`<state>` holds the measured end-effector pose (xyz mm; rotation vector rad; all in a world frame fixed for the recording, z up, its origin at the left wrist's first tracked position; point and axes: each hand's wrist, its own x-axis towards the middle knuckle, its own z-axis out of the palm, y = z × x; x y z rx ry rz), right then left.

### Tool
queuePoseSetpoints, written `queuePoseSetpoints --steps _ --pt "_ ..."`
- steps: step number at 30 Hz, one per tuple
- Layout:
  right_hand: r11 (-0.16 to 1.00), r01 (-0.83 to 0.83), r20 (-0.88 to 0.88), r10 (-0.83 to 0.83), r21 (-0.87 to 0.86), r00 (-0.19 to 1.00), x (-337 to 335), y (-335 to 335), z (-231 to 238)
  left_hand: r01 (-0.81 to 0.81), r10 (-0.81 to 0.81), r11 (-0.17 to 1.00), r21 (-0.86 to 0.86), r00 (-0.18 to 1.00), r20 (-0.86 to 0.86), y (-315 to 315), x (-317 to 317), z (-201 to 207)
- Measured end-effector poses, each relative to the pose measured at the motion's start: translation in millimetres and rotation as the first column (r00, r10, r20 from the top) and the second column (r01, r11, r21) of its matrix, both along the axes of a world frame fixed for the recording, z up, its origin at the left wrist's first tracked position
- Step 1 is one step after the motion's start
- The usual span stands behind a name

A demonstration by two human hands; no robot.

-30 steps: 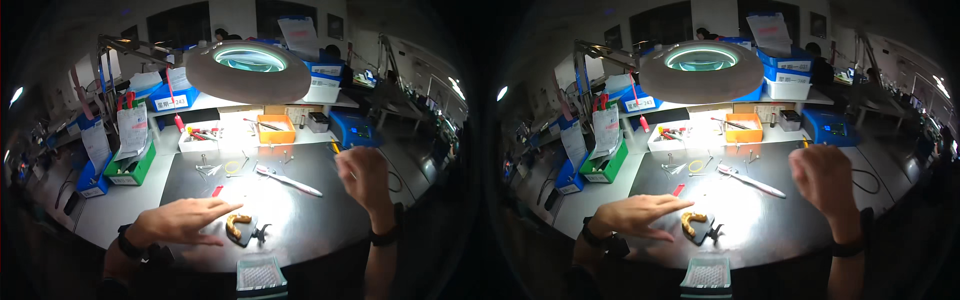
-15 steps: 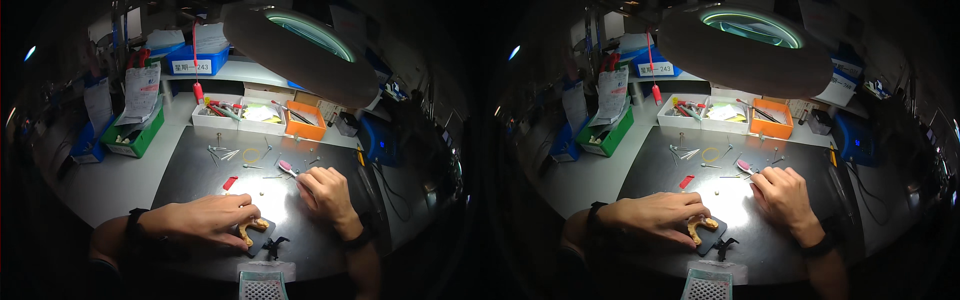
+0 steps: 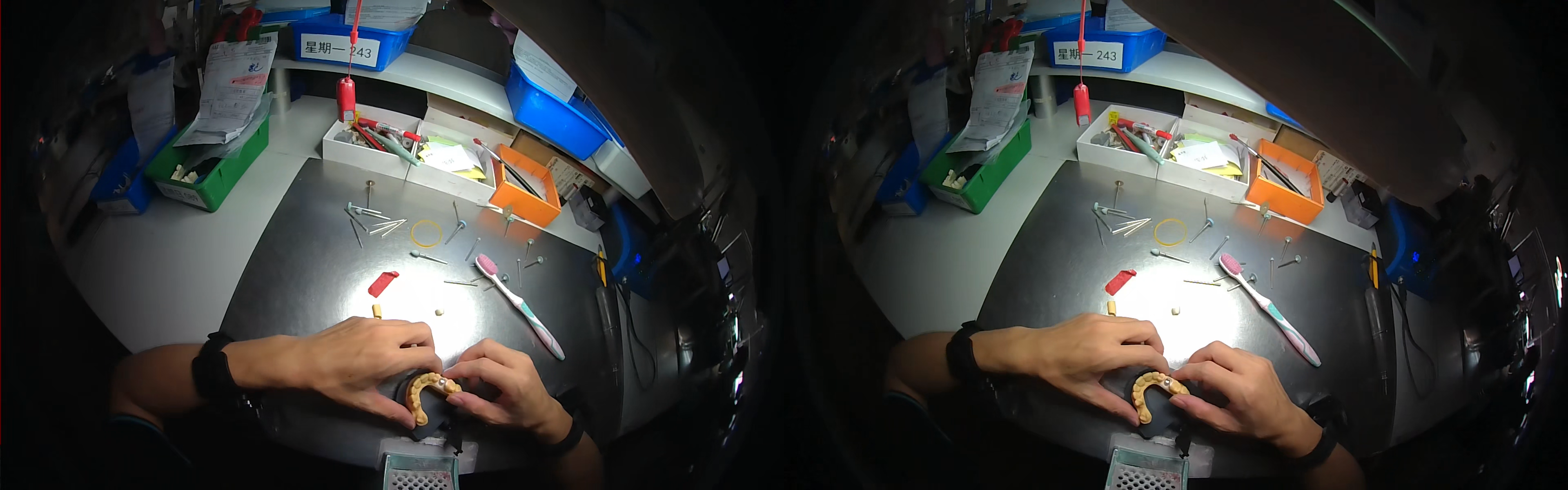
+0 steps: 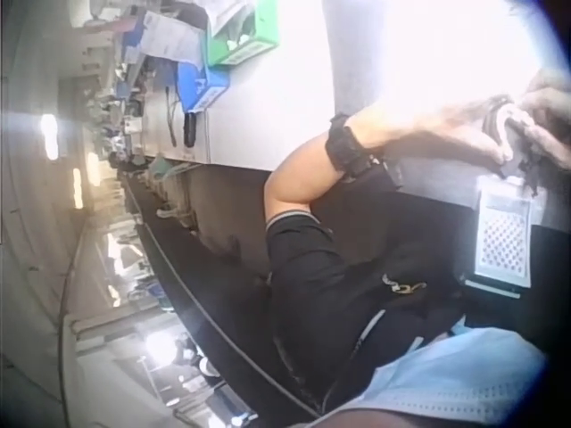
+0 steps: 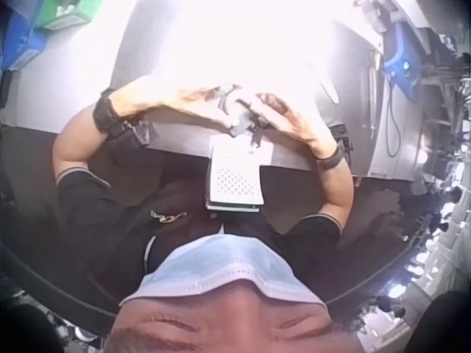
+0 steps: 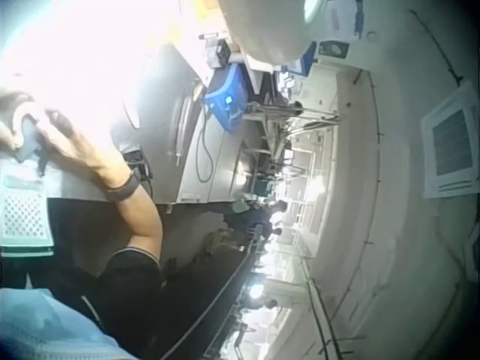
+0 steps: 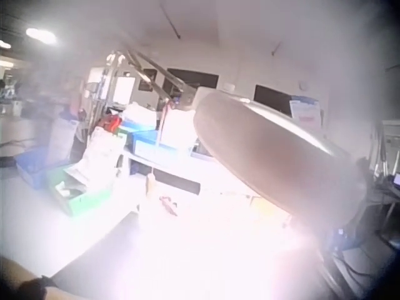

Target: Cleaning and sanding a dental mold using a toothbrush and a handheld rotary tool.

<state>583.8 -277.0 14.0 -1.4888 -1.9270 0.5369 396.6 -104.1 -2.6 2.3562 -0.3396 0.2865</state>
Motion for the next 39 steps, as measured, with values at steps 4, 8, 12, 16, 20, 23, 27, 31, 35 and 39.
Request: queuePoseSetpoints --steps 4,8,12,16,20,23,27,31,35,39 --pt "1.000 0.020 0.003 -0.020 0.014 1.000 2.9 3.0 -6.0 0.032 -0.033 0.999 0.020 0.998 0.060 2.6 5.6 0.4" --pt "0.997 -0.020 0.137 0.010 0.069 0.991 2.0 1.9 -0.1 0.037 -0.041 0.998 0.057 0.997 0.060 0.1 7.8 4.6" --pt "0.987 -0.037 0.191 0.006 0.159 0.982 -2.8 -2.4 -2.5 -0.001 -0.002 1.000 0.024 0.994 0.111 -11.0 3.0 5.5" --pt "0.983 -0.008 0.160 -0.021 0.181 0.987 -8.4 -0.3 0.2 -0.040 0.044 0.998 -0.038 0.996 0.083 -12.1 -4.4 1.5" --pt "0.986 0.012 0.079 -0.025 0.168 0.997 -7.3 0.0 -1.7 -0.046 0.050 0.993 -0.112 0.998 0.031 -13.8 -4.2 -2.2" --pt "0.984 0.094 0.053 -0.103 0.154 0.993 -2.2 -8.4 1.6 0.047 -0.023 0.982 -0.183 0.991 0.130 -12.7 12.3 -4.8" --pt "0.991 0.114 0.010 -0.115 0.075 0.993 -1.7 -3.3 -3.3 0.018 -0.002 0.978 -0.208 0.997 0.081 -6.6 11.2 -11.0" --pt "0.992 0.106 -0.024 -0.105 0.066 0.994 -1.8 -0.8 -3.6 0.022 0.000 0.982 -0.186 0.993 0.121 -7.2 11.7 -12.7" --pt "0.993 0.110 -0.016 -0.110 0.050 0.994 -1.6 -3.3 0.5 0.018 0.002 0.986 -0.169 0.993 0.117 -9.7 11.8 -7.9" --pt "0.995 0.099 -0.058 -0.099 0.001 0.993 -5.1 -5.7 8.8 0.015 -0.011 0.983 -0.181 1.000 0.024 -10.2 7.4 -0.4"
